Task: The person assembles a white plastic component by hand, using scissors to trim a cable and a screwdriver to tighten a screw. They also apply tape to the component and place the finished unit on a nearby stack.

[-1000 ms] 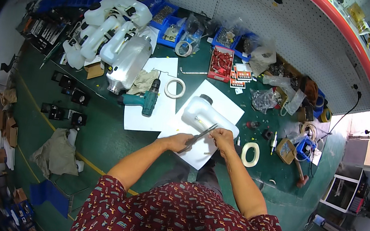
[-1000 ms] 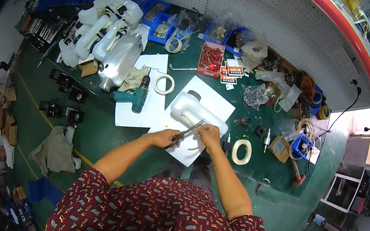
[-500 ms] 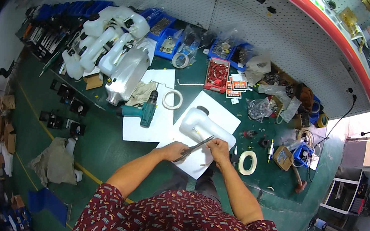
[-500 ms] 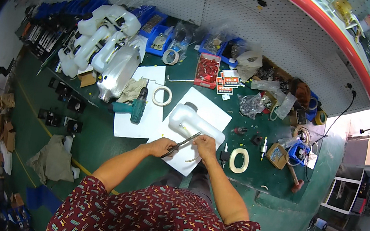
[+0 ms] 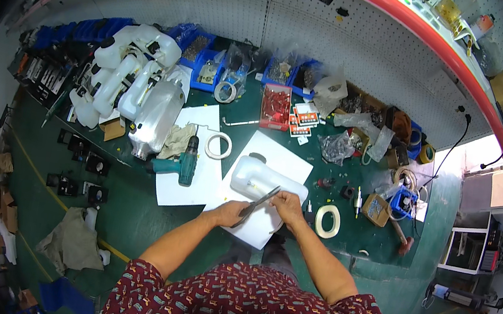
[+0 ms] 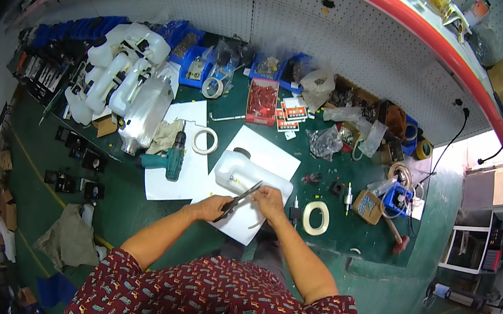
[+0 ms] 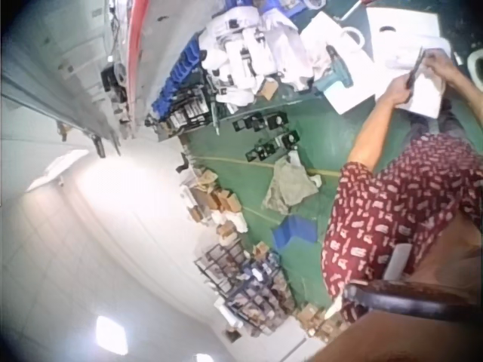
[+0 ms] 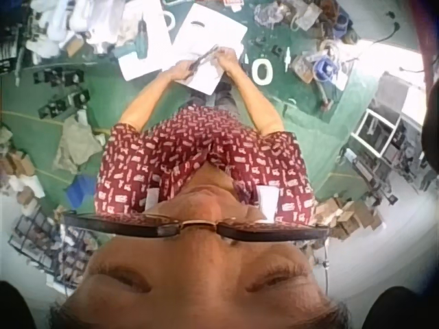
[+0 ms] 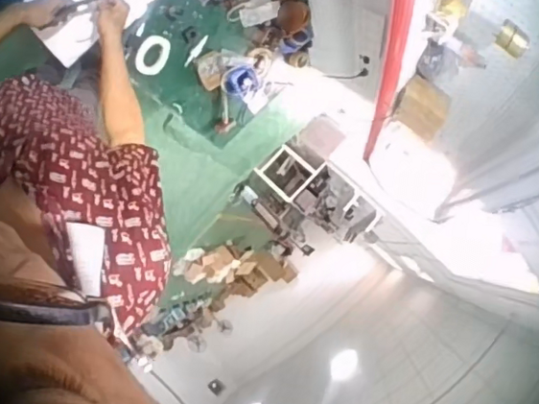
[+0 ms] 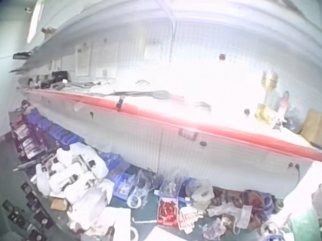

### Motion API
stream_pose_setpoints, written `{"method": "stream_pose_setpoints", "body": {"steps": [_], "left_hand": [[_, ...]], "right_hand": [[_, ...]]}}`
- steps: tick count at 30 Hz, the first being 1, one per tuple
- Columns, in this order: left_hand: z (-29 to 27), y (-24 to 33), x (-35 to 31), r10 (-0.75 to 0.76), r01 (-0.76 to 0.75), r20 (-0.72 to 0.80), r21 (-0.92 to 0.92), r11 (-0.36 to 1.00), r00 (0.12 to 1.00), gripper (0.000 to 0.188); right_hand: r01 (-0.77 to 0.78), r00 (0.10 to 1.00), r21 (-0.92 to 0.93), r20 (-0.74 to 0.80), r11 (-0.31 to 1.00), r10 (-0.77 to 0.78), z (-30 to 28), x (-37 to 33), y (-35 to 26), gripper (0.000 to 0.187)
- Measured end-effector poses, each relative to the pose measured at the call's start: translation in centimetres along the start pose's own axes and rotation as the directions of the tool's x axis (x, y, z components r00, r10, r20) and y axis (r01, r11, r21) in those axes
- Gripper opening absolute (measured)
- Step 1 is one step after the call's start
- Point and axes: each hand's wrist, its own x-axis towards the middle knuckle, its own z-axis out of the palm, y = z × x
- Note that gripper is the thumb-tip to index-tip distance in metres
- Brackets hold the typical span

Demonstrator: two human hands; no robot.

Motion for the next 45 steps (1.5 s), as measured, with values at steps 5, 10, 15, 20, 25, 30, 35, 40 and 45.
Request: {"method": "stream_pose_setpoints", "body": {"steps": [5, 10, 15, 20, 25, 30, 35, 40, 45], "left_hand": [[-0.8, 0.2, -0.4, 0.002, 0.003, -0.013, 0.343, 0.939, 1.0, 0.02], [-4.2, -3.1, -1.1, -0.017, -0.076, 0.127, 0.691, 0.719, 0.992, 0.036], [-6.9, -2.4, 0.9, -0.154, -0.015, 0.135, 0.796, 0.604, 0.979, 0.041], [-10.7, -1.6, 2.6, -0.104, 0.122, -0.071, 0.751, 0.649, 0.992, 0.019], [-11.5, -3.0, 5.1, 0.124, 0.364, -0.518, 0.733, 0.575, 0.847, 0.017], [-12.4, -3.8, 6.4, -0.038, 0.435, -0.476, 0.767, 0.471, 0.879, 0.02], [-13.7, -1.6, 7.4, -0.007, 0.39, -0.463, 0.738, 0.551, 0.887, 0.017], [-19.0, -0.4, 11.5, 0.146, 0.361, -0.652, 0.577, 0.733, 0.744, 0.027], [-23.0, -0.9, 17.0, -0.033, 0.505, -0.619, 0.608, 0.613, 0.785, 0.046]], "right_hand": [[0.089, 0.978, -0.382, -0.14, 0.92, -0.153, -2.2, -0.3, 0.2, 0.021], [0.02, 0.92, -0.228, -0.376, 0.973, -0.108, -8.9, -4.4, 2.3, 0.018], [0.114, 0.613, -0.047, -0.783, 0.992, -0.107, -21.0, -6.4, 10.6, 0.015], [-0.199, 0.423, -0.217, -0.899, 0.956, -0.116, -24.9, -9.1, 14.5, 0.032], [-0.04, 0.409, -0.148, -0.905, 0.988, -0.119, -20.9, -10.7, 15.1, 0.033], [0.008, 0.573, -0.14, -0.811, 0.99, -0.119, -16.1, -12.0, 13.4, 0.031], [0.024, 0.575, -0.1, -0.812, 0.995, -0.096, -15.0, -13.4, 14.8, 0.025], [-0.087, 0.648, 0.064, -0.755, 0.994, 0.105, -14.2, -15.6, 14.4, 0.017], [-0.096, 0.643, 0.176, -0.741, 0.98, 0.196, -13.2, -18.1, 13.3, 0.012]]}}
